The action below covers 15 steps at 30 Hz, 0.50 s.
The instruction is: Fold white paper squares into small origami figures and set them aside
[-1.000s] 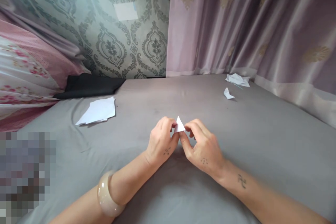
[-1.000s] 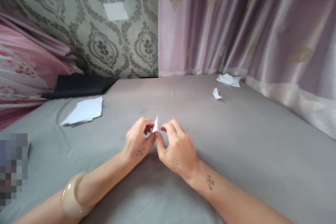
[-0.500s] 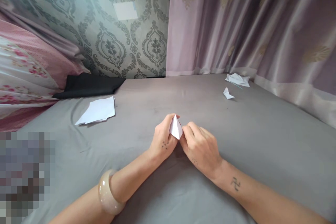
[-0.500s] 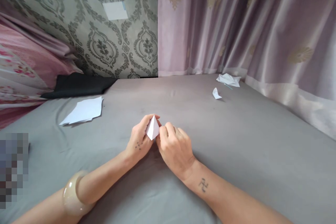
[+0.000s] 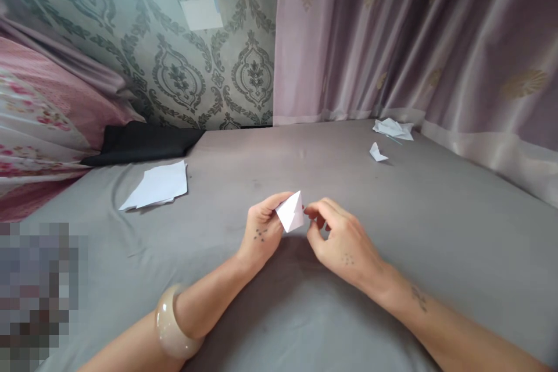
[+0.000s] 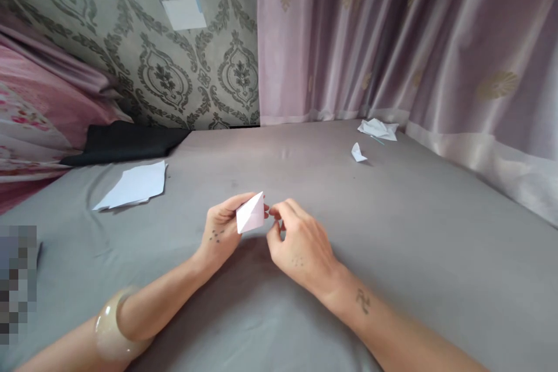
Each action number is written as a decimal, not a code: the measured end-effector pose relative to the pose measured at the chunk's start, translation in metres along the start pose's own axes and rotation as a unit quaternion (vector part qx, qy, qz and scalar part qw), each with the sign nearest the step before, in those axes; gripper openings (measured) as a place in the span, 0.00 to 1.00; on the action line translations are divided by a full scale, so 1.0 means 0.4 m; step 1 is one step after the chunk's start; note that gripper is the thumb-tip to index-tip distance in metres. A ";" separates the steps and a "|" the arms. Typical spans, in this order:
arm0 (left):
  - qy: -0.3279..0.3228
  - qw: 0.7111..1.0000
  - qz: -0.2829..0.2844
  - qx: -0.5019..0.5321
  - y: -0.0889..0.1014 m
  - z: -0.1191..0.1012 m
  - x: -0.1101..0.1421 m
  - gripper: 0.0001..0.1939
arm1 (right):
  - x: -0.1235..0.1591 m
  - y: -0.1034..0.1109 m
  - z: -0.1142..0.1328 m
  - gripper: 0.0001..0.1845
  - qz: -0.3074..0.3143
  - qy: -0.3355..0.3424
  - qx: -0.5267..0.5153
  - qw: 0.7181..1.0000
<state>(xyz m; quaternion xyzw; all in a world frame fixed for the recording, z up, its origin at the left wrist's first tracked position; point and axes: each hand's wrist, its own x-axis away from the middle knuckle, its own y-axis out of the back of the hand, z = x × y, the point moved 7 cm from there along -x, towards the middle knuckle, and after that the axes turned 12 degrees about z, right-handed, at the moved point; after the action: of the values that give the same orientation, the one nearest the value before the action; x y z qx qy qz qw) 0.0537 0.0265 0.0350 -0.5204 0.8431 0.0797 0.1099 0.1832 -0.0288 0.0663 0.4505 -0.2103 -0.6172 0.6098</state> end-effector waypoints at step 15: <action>0.046 0.996 0.075 -0.006 -0.036 -0.002 0.010 0.08 | -0.022 -0.027 -0.066 0.11 0.095 -0.126 -0.483 0.861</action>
<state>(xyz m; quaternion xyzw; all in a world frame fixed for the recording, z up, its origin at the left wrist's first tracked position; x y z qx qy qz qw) 0.0648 0.0164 0.0343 -0.4591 0.8836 0.0685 0.0616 0.1974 -0.0109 0.0467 -0.0044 -0.0029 -0.6321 0.7748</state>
